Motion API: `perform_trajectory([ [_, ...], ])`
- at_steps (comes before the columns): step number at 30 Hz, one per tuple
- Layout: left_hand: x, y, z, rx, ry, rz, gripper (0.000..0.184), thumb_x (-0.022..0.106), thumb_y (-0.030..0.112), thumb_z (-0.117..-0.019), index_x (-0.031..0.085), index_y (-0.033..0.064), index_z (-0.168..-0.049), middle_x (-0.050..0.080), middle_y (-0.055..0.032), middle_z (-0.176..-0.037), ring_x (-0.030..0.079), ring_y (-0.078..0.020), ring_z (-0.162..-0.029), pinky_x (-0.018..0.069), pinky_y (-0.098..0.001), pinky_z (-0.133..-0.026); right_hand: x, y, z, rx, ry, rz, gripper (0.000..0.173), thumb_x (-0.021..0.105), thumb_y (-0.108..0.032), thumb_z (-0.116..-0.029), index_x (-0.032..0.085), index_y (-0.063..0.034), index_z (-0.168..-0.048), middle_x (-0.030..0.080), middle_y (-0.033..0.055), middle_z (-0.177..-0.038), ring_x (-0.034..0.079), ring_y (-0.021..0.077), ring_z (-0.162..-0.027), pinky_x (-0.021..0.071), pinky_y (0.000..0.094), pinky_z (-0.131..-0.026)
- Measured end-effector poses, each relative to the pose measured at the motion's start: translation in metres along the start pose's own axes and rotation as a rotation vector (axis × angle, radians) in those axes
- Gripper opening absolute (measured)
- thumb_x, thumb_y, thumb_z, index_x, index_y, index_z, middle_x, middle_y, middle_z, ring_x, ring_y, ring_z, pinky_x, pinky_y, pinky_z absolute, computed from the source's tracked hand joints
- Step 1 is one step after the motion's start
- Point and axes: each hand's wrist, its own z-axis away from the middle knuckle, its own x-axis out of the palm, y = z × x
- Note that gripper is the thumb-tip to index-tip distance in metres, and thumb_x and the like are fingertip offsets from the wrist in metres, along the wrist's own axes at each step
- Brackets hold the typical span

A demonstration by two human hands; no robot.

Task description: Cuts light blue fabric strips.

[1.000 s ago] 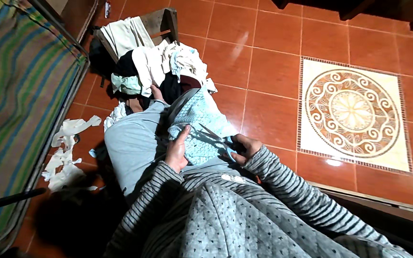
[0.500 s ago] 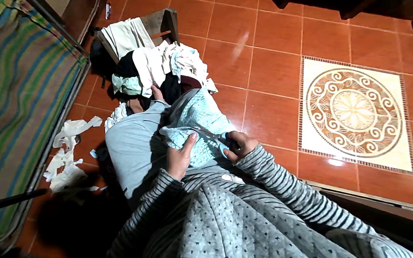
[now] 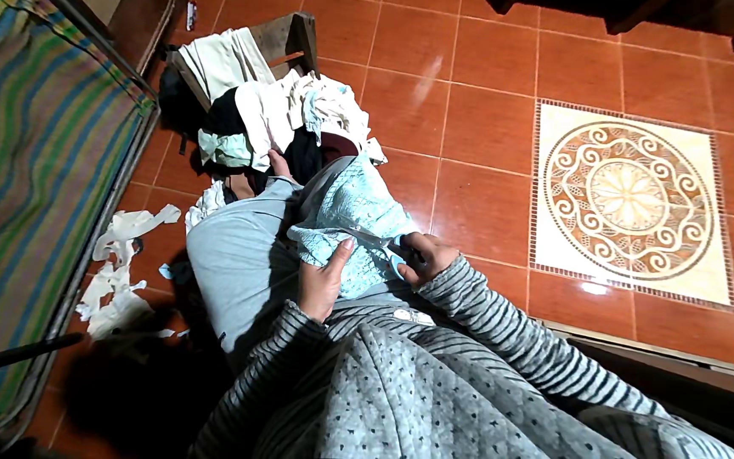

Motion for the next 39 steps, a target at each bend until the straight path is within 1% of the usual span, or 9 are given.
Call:
perform_trajectory([
  [14,0.0,-0.001,0.001,0.053,0.035,-0.082,0.035,0.067,-0.004,-0.0919,0.055,-0.0082,-0.124,0.07,-0.0101,-0.106,0.069,-0.0113,-0.099,0.0588,-0.03,-0.092,0.003,-0.006,0.0,0.011,-0.039,-0.021,0.041,0.074,-0.023,-0.0834,0.067,0.0068,-0.111,0.071,0.0243,-0.093,0.07,0.0402,-0.086,0.0561,0.0549,-0.077],
  [22,0.001,0.001,0.0,0.033,0.046,-0.057,0.03,0.064,-0.004,-0.0939,0.055,-0.0072,-0.122,0.069,-0.0096,-0.103,0.07,-0.0119,-0.097,0.0596,-0.0307,-0.09,-0.001,-0.011,-0.002,0.084,-0.11,-0.04,0.036,0.071,-0.021,-0.0896,0.067,0.0073,-0.112,0.071,0.0256,-0.096,0.071,0.0396,-0.088,0.0561,0.054,-0.08],
  [24,0.0,0.002,-0.003,-0.041,0.077,0.0,0.026,0.057,-0.002,-0.0983,0.054,-0.0058,-0.124,0.068,-0.0118,-0.104,0.07,-0.0157,-0.096,0.0601,-0.0346,-0.088,0.002,-0.006,-0.003,0.076,-0.093,-0.064,0.041,0.073,-0.022,-0.0871,0.066,0.0076,-0.114,0.071,0.0253,-0.099,0.071,0.0391,-0.09,0.0561,0.0536,-0.083],
  [27,-0.001,0.006,-0.013,-0.315,0.191,0.183,0.026,0.043,0.008,-0.1047,0.054,-0.0021,-0.126,0.067,-0.0184,-0.111,0.068,-0.026,-0.101,0.0583,-0.0447,-0.087,0.013,0.015,-0.003,-0.115,0.048,-0.03,0.056,0.081,-0.03,-0.073,0.065,0.008,-0.111,0.069,0.0258,-0.104,0.067,0.0436,-0.099,0.0541,0.0557,-0.088],
  [29,-0.003,0.004,-0.022,-0.443,0.225,0.314,0.027,0.036,0.013,-0.1041,0.052,0.0023,-0.123,0.065,-0.0172,-0.11,0.067,-0.027,-0.1,0.0571,-0.0466,-0.086,0.015,0.024,-0.006,-0.215,0.069,0.015,0.056,0.082,-0.026,-0.0695,0.066,0.0083,-0.111,0.069,0.0279,-0.108,0.066,0.0475,-0.103,0.0525,0.0575,-0.092],
  [32,-0.006,-0.001,-0.029,-0.525,0.169,0.389,0.036,0.033,0.029,-0.1084,0.051,0.0055,-0.129,0.066,-0.0167,-0.114,0.067,-0.0279,-0.104,0.0564,-0.0488,-0.089,0.01,0.02,-0.007,-0.196,0.04,0.017,0.04,0.08,-0.007,-0.071,0.068,0.0084,-0.106,0.071,0.0273,-0.099,0.069,0.046,-0.096,0.055,0.0566,-0.087],
  [34,-0.01,-0.003,-0.032,-0.561,0.039,0.383,0.047,0.034,0.043,-0.1098,0.051,0.008,-0.137,0.066,-0.0154,-0.122,0.066,-0.0278,-0.112,0.0555,-0.0495,-0.095,0.005,0.014,-0.006,-0.118,-0.036,-0.034,0.036,0.077,-0.003,-0.0729,0.068,0.0087,-0.106,0.071,0.0258,-0.094,0.071,0.0418,-0.089,0.0567,0.0554,-0.082],
  [37,-0.006,0.002,-0.033,-0.596,0.002,0.327,0.036,0.045,0.032,-0.1082,0.054,0.0069,-0.132,0.068,-0.0147,-0.115,0.068,-0.0261,-0.104,0.0584,-0.0459,-0.088,-0.012,0.001,-0.005,-0.004,-0.279,-0.154,0.037,0.073,-0.001,-0.0766,0.065,0.0096,-0.111,0.07,0.0238,-0.089,0.069,0.0343,-0.079,0.0552,0.0521,-0.074],
  [39,-0.003,0.005,-0.032,-0.527,0.025,0.31,0.031,0.044,0.023,-0.1069,0.053,0.0057,-0.13,0.067,-0.0155,-0.113,0.069,-0.0262,-0.102,0.0588,-0.0458,-0.087,-0.015,0.0,-0.001,-0.055,-0.359,-0.213,0.034,0.073,0.0,-0.0742,0.065,0.009,-0.106,0.068,0.0212,-0.081,0.066,0.0296,-0.07,0.0536,0.0479,-0.067],
])
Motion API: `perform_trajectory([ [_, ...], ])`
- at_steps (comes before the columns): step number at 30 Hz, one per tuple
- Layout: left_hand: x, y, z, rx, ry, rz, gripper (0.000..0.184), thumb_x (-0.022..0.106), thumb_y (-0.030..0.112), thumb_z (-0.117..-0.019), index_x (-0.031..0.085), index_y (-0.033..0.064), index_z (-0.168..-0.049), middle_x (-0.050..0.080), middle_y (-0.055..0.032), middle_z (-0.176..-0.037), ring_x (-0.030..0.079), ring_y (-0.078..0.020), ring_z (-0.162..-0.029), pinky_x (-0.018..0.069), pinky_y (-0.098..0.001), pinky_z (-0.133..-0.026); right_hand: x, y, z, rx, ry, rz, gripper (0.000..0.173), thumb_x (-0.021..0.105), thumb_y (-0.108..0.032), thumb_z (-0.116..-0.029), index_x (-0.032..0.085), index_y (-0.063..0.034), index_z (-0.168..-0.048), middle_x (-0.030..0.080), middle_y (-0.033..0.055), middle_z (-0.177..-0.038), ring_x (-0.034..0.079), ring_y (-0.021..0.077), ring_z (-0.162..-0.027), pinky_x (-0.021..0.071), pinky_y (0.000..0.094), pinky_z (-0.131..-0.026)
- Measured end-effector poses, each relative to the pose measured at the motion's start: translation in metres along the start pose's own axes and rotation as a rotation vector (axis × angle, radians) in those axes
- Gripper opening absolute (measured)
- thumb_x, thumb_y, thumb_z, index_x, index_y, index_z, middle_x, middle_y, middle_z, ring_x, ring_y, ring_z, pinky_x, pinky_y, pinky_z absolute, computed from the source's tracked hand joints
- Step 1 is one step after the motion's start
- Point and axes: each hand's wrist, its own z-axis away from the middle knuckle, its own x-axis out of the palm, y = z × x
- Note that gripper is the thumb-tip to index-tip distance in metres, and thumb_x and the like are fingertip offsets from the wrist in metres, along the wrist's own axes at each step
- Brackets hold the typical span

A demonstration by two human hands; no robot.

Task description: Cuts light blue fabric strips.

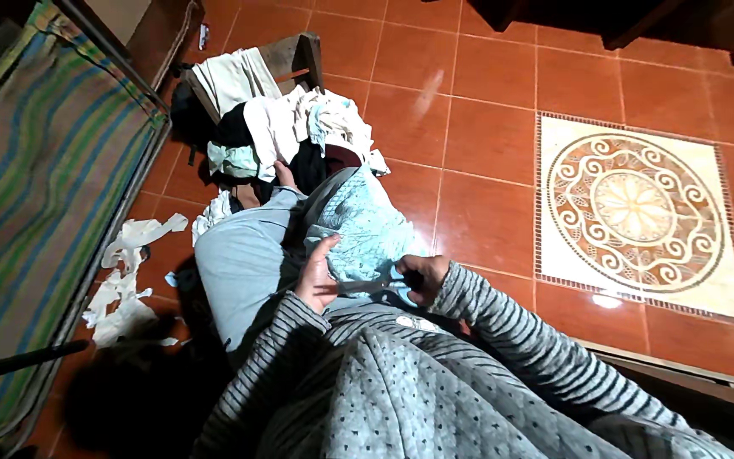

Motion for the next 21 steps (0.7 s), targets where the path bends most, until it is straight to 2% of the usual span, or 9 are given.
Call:
perform_trajectory([
  [3,0.0,-0.003,-0.008,0.067,0.04,0.085,0.027,0.034,0.013,-0.1032,0.054,0.0031,-0.118,0.068,-0.0166,-0.102,0.07,-0.0265,-0.093,0.0593,-0.0454,-0.08,-0.002,-0.008,0.004,0.02,-0.127,-0.045,0.032,0.073,0.001,-0.0748,0.065,0.0079,-0.105,0.067,0.0192,-0.081,0.064,0.0259,-0.071,0.0533,0.0447,-0.068],
  [5,0.002,-0.003,-0.011,0.007,0.065,0.067,0.03,0.031,0.02,-0.1047,0.055,0.0057,-0.117,0.067,-0.0152,-0.102,0.068,-0.0267,-0.093,0.0578,-0.0465,-0.08,-0.006,-0.018,0.003,0.088,-0.232,-0.051,0.032,0.072,0.002,-0.0769,0.064,0.0081,-0.108,0.066,0.0192,-0.083,0.064,0.025,-0.074,0.0527,0.0436,-0.07],
  [8,0.002,0.0,-0.011,-0.059,-0.019,-0.05,0.055,0.032,0.052,-0.1079,0.051,0.013,-0.14,0.066,-0.014,-0.124,0.066,-0.0286,-0.114,0.0553,-0.0515,-0.095,-0.011,-0.029,0.002,0.136,-0.368,-0.046,0.033,0.072,0.002,-0.0792,0.063,0.0094,-0.11,0.066,0.0211,-0.088,0.064,0.0259,-0.08,0.053,0.0438,-0.075],
  [9,0.002,0.002,-0.012,-0.069,-0.044,-0.11,0.058,0.035,0.056,-0.1064,0.05,0.0141,-0.144,0.066,-0.0133,-0.128,0.065,-0.0278,-0.117,0.0551,-0.0507,-0.097,-0.012,-0.032,0.001,0.146,-0.403,-0.043,0.033,0.072,0.003,-0.0798,0.063,0.0102,-0.111,0.066,0.0225,-0.09,0.065,0.0272,-0.082,0.0527,0.0448,-0.077],
  [12,0.006,0.004,-0.019,0.014,0.03,-0.183,0.042,0.057,0.031,-0.1046,0.054,0.006,-0.138,0.066,-0.016,-0.125,0.066,-0.0277,-0.113,0.0563,-0.0479,-0.096,-0.008,-0.028,0.002,0.122,-0.405,-0.065,0.03,0.071,0.002,-0.0784,0.064,0.0092,-0.107,0.066,0.0202,-0.086,0.064,0.0253,-0.079,0.0525,0.0434,-0.074],
  [15,0.012,0.012,-0.029,0.048,0.056,-0.126,0.032,0.048,0.022,-0.1065,0.054,0.0057,-0.133,0.065,-0.016,-0.12,0.066,-0.0265,-0.108,0.0558,-0.0454,-0.092,-0.005,-0.021,0.001,0.105,-0.396,-0.091,0.03,0.073,0.002,-0.0774,0.065,0.0078,-0.106,0.066,0.0194,-0.085,0.064,0.0254,-0.079,0.0527,0.0446,-0.073],
  [17,0.014,0.019,-0.037,0.03,0.02,-0.131,0.036,0.044,0.031,-0.1084,0.055,0.008,-0.134,0.066,-0.0141,-0.118,0.066,-0.0253,-0.106,0.056,-0.0446,-0.091,0.002,-0.008,0.001,0.035,-0.341,-0.134,0.03,0.074,0.0,-0.0735,0.065,0.0061,-0.101,0.066,0.0167,-0.081,0.064,0.0233,-0.074,0.052,0.0436,-0.068],
  [19,0.016,0.026,-0.042,0.001,-0.067,-0.168,0.048,0.041,0.047,-0.1077,0.054,0.0117,-0.137,0.068,-0.0114,-0.119,0.067,-0.0238,-0.107,0.0569,-0.0442,-0.092,0.004,-0.006,0.0,0.047,-0.341,-0.157,0.03,0.075,0.0,-0.0742,0.065,0.0059,-0.102,0.065,0.0162,-0.082,0.063,0.0229,-0.075,0.0514,0.044,-0.068],
  [21,0.016,0.031,-0.048,0.009,-0.113,-0.157,0.043,0.044,0.044,-0.1073,0.058,0.0121,-0.132,0.07,-0.0095,-0.112,0.069,-0.0223,-0.101,0.0587,-0.0432,-0.088,0.007,-0.004,0.0,0.052,-0.314,-0.161,0.03,0.076,0.0,-0.0725,0.065,0.0044,-0.1,0.065,0.0148,-0.079,0.062,0.0218,-0.072,0.0509,0.0433,-0.065],
])
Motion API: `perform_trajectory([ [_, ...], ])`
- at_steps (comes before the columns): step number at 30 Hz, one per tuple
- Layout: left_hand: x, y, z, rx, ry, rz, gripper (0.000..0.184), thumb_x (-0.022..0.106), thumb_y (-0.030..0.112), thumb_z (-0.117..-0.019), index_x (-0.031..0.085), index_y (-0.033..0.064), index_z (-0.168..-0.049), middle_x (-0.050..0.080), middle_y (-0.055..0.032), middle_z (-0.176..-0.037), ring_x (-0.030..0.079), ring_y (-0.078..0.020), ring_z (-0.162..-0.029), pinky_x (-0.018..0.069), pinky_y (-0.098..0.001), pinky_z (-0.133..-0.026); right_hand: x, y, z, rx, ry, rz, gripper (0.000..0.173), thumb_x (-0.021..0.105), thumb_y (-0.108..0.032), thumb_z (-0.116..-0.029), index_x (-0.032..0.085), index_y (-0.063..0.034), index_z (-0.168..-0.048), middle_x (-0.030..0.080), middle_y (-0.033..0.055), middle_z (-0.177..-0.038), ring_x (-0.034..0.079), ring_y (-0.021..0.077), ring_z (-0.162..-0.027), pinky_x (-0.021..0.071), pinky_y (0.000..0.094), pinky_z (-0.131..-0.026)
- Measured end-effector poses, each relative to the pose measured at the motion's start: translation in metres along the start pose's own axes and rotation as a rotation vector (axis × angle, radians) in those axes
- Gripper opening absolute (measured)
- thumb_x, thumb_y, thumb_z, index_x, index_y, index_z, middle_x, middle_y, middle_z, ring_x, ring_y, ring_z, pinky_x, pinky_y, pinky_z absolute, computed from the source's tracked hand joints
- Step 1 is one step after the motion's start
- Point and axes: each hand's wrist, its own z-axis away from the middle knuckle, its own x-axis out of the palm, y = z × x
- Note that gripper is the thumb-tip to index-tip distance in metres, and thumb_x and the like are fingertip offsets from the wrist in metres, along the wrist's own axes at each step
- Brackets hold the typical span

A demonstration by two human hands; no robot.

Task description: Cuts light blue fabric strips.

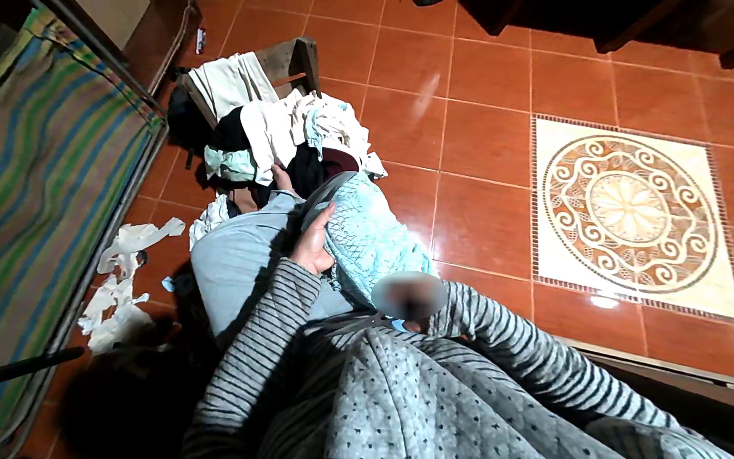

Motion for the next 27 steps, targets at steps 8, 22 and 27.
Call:
perform_trajectory([
  [8,-0.008,0.017,-0.013,0.057,0.099,0.064,0.036,0.043,0.037,-0.1082,0.059,0.0101,-0.125,0.069,-0.0102,-0.103,0.069,-0.0211,-0.091,0.0593,-0.0402,-0.079,-0.006,-0.006,-0.001,0.031,-0.059,0.058,0.029,0.075,0.0,-0.0753,0.065,0.006,-0.102,0.066,0.0191,-0.084,0.064,0.0269,-0.077,0.0526,0.0471,-0.072],
  [22,-0.038,-0.011,-0.02,0.007,0.188,0.12,0.035,0.041,0.03,-0.1103,0.058,0.004,-0.126,0.069,-0.0137,-0.102,0.069,-0.0222,-0.09,0.0578,-0.0399,-0.079,-0.034,-0.003,0.009,0.051,0.112,-0.006,0.04,0.073,-0.012,-0.0765,0.064,0.0066,-0.111,0.069,0.0092,-0.085,0.065,0.0121,-0.074,0.0561,0.0343,-0.071],
  [27,-0.041,-0.012,-0.015,-0.013,0.11,0.017,0.046,0.054,0.045,-0.1034,0.062,0.0075,-0.129,0.07,-0.0118,-0.111,0.068,-0.0218,-0.102,0.0574,-0.0421,-0.089,-0.052,-0.007,-0.006,0.172,0.407,0.134,0.053,0.073,-0.015,-0.0821,0.056,0.0111,-0.125,0.07,0.0165,-0.096,0.067,0.0176,-0.079,0.0576,0.0375,-0.077],
])
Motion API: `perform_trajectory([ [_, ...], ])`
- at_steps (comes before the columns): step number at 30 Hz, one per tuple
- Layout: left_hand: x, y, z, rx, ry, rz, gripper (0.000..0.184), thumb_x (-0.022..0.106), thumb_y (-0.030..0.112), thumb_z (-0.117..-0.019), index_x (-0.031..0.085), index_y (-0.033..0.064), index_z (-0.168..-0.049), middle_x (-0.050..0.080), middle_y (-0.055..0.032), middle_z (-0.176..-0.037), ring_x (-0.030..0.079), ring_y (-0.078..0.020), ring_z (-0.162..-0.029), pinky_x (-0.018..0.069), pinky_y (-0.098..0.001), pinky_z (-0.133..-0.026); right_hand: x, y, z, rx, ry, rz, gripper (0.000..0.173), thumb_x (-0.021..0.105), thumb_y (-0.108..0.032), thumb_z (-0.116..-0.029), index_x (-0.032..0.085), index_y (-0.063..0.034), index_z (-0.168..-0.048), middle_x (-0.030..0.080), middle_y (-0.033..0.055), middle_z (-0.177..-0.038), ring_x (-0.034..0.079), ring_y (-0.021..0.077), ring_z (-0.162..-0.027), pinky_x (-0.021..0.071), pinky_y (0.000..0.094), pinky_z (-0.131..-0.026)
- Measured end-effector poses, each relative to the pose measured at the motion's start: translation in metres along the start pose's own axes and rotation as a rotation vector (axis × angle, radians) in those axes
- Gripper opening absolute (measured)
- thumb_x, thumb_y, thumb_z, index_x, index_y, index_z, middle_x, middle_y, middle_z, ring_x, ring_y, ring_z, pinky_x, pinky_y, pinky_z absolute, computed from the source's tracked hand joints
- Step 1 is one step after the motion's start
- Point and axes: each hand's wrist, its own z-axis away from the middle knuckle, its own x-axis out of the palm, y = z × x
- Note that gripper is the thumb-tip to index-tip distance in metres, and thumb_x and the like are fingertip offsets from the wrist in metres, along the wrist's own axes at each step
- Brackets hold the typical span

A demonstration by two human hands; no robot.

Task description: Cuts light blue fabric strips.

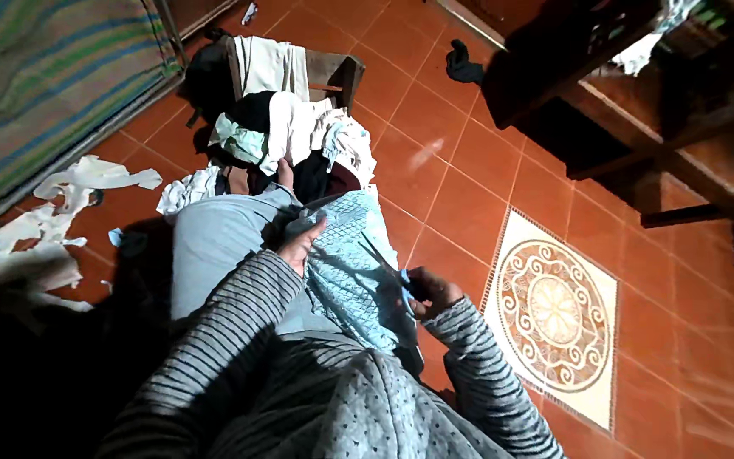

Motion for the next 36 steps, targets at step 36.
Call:
perform_trajectory([
  [36,0.005,0.003,0.022,0.267,0.029,-0.11,0.032,0.066,0.015,-0.0993,0.06,-0.0021,-0.127,0.068,-0.0136,-0.114,0.065,-0.0169,-0.104,0.0531,-0.0374,-0.094,0.034,-0.049,-0.05,0.289,0.057,0.471,0.04,0.064,-0.024,-0.0959,0.062,-0.0021,-0.129,0.071,0.0224,-0.114,0.069,0.0381,-0.108,0.0512,0.0557,-0.094],
])
